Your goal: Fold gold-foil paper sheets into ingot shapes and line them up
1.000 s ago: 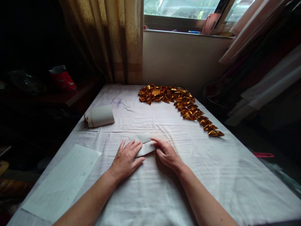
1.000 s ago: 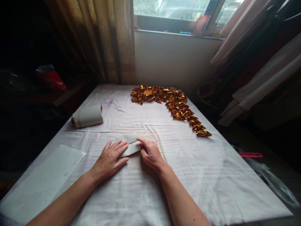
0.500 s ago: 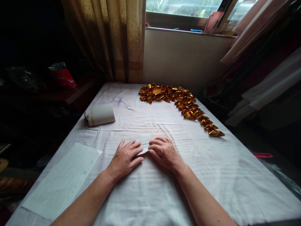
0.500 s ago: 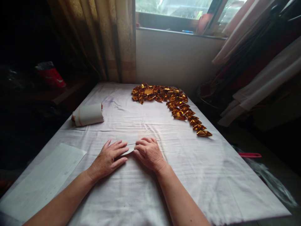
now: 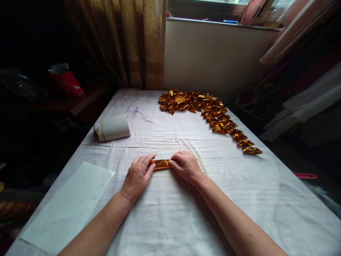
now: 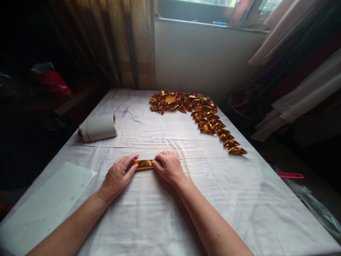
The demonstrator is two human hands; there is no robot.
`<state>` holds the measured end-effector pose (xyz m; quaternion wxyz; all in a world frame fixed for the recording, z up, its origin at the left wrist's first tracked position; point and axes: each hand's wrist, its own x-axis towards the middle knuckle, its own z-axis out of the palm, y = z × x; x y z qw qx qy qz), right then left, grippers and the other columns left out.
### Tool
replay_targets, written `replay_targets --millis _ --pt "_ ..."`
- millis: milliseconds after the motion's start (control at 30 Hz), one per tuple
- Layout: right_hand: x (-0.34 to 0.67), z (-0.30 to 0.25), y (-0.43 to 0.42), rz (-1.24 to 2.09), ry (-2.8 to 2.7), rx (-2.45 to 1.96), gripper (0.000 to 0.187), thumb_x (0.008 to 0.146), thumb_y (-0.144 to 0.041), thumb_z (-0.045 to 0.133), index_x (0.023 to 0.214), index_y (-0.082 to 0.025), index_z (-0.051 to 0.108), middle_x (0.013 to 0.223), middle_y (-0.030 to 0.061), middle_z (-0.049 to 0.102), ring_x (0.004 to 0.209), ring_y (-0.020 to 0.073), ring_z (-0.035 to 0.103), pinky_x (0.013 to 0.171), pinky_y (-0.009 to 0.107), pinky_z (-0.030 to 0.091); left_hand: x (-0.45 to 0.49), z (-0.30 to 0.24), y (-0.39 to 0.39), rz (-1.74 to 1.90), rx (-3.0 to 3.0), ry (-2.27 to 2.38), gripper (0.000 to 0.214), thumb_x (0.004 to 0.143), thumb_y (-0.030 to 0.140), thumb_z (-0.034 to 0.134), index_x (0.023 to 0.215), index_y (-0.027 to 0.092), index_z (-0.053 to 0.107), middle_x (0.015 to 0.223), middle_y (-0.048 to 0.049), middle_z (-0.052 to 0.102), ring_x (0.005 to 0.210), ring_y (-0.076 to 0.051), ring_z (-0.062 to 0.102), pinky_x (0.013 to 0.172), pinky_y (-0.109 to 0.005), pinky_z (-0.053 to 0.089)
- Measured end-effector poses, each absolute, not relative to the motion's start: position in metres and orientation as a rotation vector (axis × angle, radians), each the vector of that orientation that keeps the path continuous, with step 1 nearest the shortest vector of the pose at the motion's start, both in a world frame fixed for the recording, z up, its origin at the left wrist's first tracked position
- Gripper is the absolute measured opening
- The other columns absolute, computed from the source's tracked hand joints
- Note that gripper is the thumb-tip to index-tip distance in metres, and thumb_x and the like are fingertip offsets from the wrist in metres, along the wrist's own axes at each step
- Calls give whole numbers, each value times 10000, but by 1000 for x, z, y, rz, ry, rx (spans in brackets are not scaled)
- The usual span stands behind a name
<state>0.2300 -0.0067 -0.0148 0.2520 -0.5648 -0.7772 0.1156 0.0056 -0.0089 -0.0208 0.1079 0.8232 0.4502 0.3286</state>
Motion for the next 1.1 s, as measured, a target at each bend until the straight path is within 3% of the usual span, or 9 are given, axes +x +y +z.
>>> replay_targets --millis 100,200,367,467,567,767,1100 --pt "228 -19 -6 284 -2074 -1524 144 879 -305 647 767 -218 673 781 19 675 769 171 582 744 299 368 6 -22 -9 962 2517 1291 361 943 183 482 1296 206 553 1204 -82 675 1088 -212 629 968 -407 518" --pt "226 -21 -7 263 -2033 -1531 154 883 -314 648 766 -216 662 789 18 671 781 174 583 751 303 360 8 -21 -15 836 2642 1267 305 966 194 451 1219 228 617 1195 -65 685 1089 -212 628 1057 -463 444" --pt "223 -22 -9 213 -2014 -1555 158 886 -301 644 755 -213 641 781 15 653 774 173 572 735 302 343 13 -17 -30 669 2801 1325 399 964 316 487 1334 183 556 1380 -83 596 1330 -275 474 1159 -515 288" --pt "222 -23 -10 179 -2023 -1575 178 907 -313 616 761 -213 636 784 21 652 780 179 567 730 305 335 17 -16 -39 614 2879 1266 488 960 408 493 1390 178 506 1422 -74 564 1370 -272 436 1188 -495 242" --pt "222 -23 -10 162 -2034 -1585 204 929 -329 583 766 -215 628 788 28 649 781 182 562 726 309 334 20 -18 -45 558 2911 1176 574 943 496 500 1420 178 472 1439 -81 547 1373 -262 439 1190 -466 264" --pt "221 -23 -11 161 -2019 -1592 220 947 -358 553 786 -224 621 802 34 646 790 189 564 730 317 346 20 -25 -48 488 2920 1150 616 962 502 448 1463 145 408 1473 -106 505 1385 -263 430 1144 -443 362" --pt "219 -23 -11 167 -1992 -1630 124 920 -314 581 837 -223 599 847 36 643 824 202 577 747 321 355 19 -25 -48 454 2884 1162 647 959 498 459 1493 149 353 1487 -107 487 1397 -259 415 1157 -431 345"
